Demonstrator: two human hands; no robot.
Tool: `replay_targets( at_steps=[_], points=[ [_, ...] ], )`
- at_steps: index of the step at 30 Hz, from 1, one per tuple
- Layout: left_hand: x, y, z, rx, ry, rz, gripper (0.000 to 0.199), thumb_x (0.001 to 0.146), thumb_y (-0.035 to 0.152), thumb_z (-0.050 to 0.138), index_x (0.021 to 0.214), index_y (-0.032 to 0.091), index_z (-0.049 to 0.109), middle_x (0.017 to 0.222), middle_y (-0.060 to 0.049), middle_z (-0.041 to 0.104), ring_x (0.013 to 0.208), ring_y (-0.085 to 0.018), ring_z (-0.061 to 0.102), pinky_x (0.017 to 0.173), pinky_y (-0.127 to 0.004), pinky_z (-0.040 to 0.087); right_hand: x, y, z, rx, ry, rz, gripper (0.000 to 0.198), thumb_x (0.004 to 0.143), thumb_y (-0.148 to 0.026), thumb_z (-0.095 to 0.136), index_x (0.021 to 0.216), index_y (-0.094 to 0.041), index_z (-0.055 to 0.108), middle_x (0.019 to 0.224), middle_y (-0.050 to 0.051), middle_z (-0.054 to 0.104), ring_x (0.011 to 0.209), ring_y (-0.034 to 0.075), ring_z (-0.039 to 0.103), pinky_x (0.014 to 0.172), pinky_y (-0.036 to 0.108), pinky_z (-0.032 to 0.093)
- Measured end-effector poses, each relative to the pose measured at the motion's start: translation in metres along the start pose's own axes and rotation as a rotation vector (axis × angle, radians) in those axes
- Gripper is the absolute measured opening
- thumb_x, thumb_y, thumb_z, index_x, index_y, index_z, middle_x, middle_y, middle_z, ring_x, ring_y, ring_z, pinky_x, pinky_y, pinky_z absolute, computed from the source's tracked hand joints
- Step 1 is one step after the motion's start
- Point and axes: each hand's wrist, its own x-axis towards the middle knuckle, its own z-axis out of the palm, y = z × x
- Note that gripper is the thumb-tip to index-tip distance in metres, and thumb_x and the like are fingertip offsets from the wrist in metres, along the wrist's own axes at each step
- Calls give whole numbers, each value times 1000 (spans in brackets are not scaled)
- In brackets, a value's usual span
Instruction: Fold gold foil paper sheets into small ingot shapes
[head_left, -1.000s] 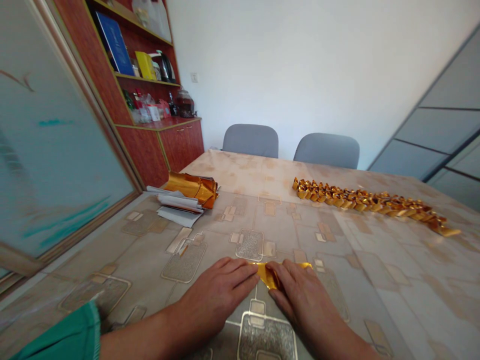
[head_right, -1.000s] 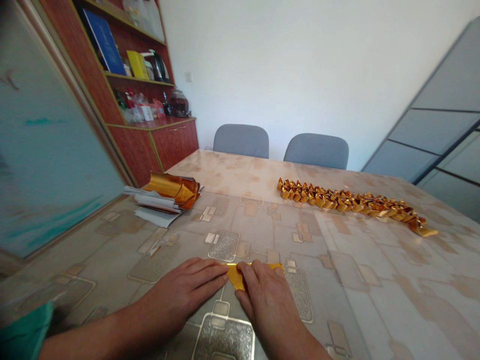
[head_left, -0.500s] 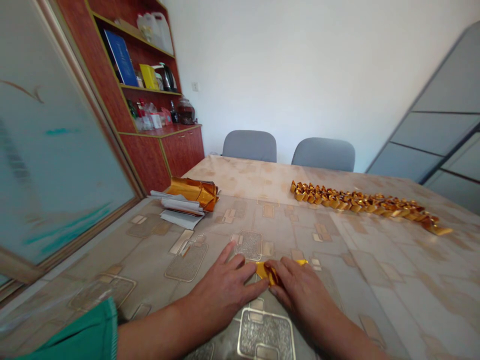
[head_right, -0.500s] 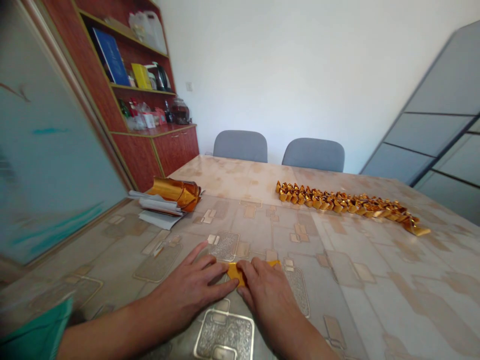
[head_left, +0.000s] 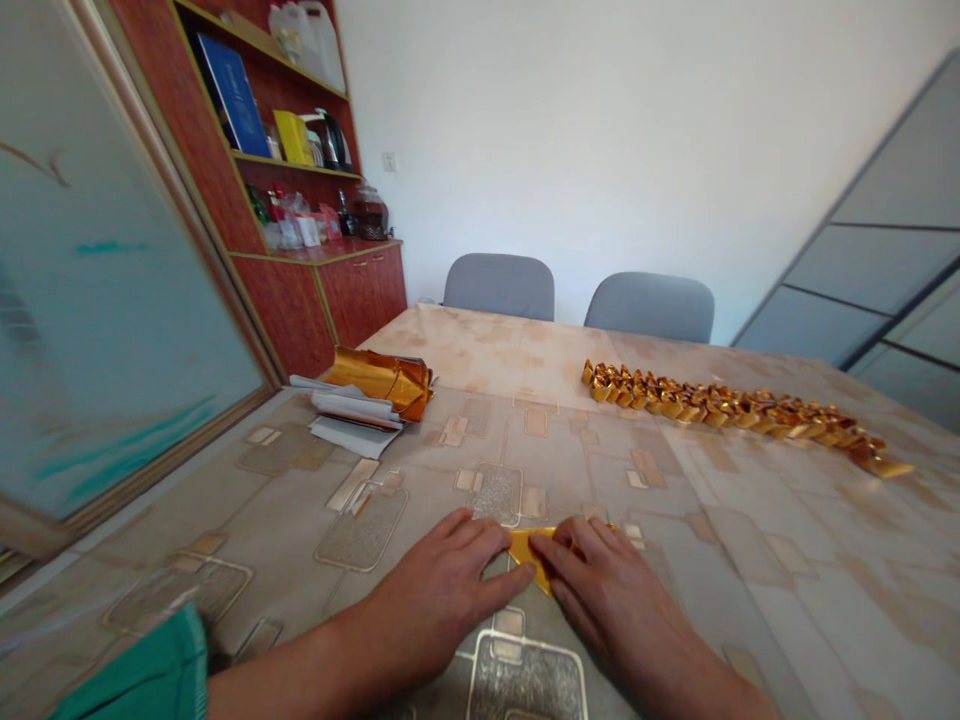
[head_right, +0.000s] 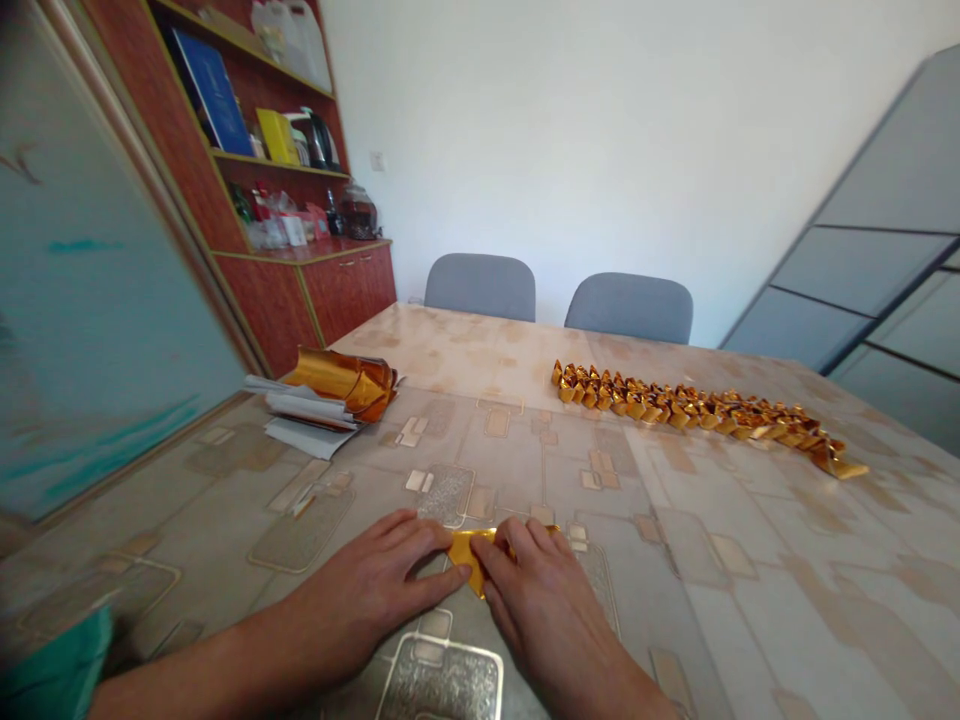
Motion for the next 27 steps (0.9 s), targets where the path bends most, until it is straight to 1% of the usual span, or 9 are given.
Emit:
replay_targets(
  at_steps=[4,8,12,15,18,20,21,24,27],
  points=[
    [-3,-4,-1,-77,-29,-58,38,95,18,51,132,30,54,124,-4,63,113,-21,57,103,-41,40,3,-4,0,73,-21,96,35,87,-23,68,122,-24,63,103,6,62,95,26,57,82,42,48],
    [-8,-5,4,-83,-26,-83,39,95,13,47,130,24,56,133,-6,61,122,-23,54,105,-44,38,2,-7,1,124,-13,164,37,85,-21,69,122,-24,64,104,7,61,96,27,56,84,44,47],
    [-4,0,7,-35,-27,-153,43,93,11,48,135,18,53,135,-7,62,122,-25,54,107,-48,36,5,-11,3,123,-32,198,40,84,-20,67,124,-22,63,107,9,60,96,28,56,84,45,47],
    [8,4,5,10,-27,-220,36,94,14,51,130,17,57,132,-7,63,119,-27,54,109,-50,33,10,-10,-1,157,-26,221,34,86,-21,63,120,-19,64,105,10,59,94,28,57,84,44,47],
    [23,4,2,9,-39,-211,25,95,22,54,118,17,63,120,-8,67,110,-26,57,103,-46,40,12,3,-7,339,-17,184,21,95,-20,51,110,-19,66,99,8,60,90,22,58,82,36,48],
    [30,1,1,-15,-38,-214,23,95,32,56,110,18,66,111,-7,69,104,-25,58,101,-47,40,10,15,-10,472,-24,132,23,99,-19,44,106,-20,66,96,7,63,87,20,59,79,32,48],
    [32,-2,2,-31,-33,-217,25,94,38,58,107,19,67,110,-7,69,104,-26,58,102,-49,39,9,21,-10,494,-23,122,24,100,-19,43,105,-20,67,94,6,63,85,19,59,77,31,48],
    [33,-7,5,-73,1,-230,39,88,49,64,114,20,64,121,-8,68,112,-29,56,107,-55,32,5,27,-10,374,-17,117,24,97,-14,45,97,-19,69,89,7,62,79,20,58,71,31,46],
    [32,-10,8,-128,8,-262,43,90,45,63,125,21,59,135,-7,62,122,-31,52,110,-59,26,2,15,-11,290,-57,80,22,93,-10,49,96,-19,69,91,7,62,83,21,57,74,33,45]
  ],
)
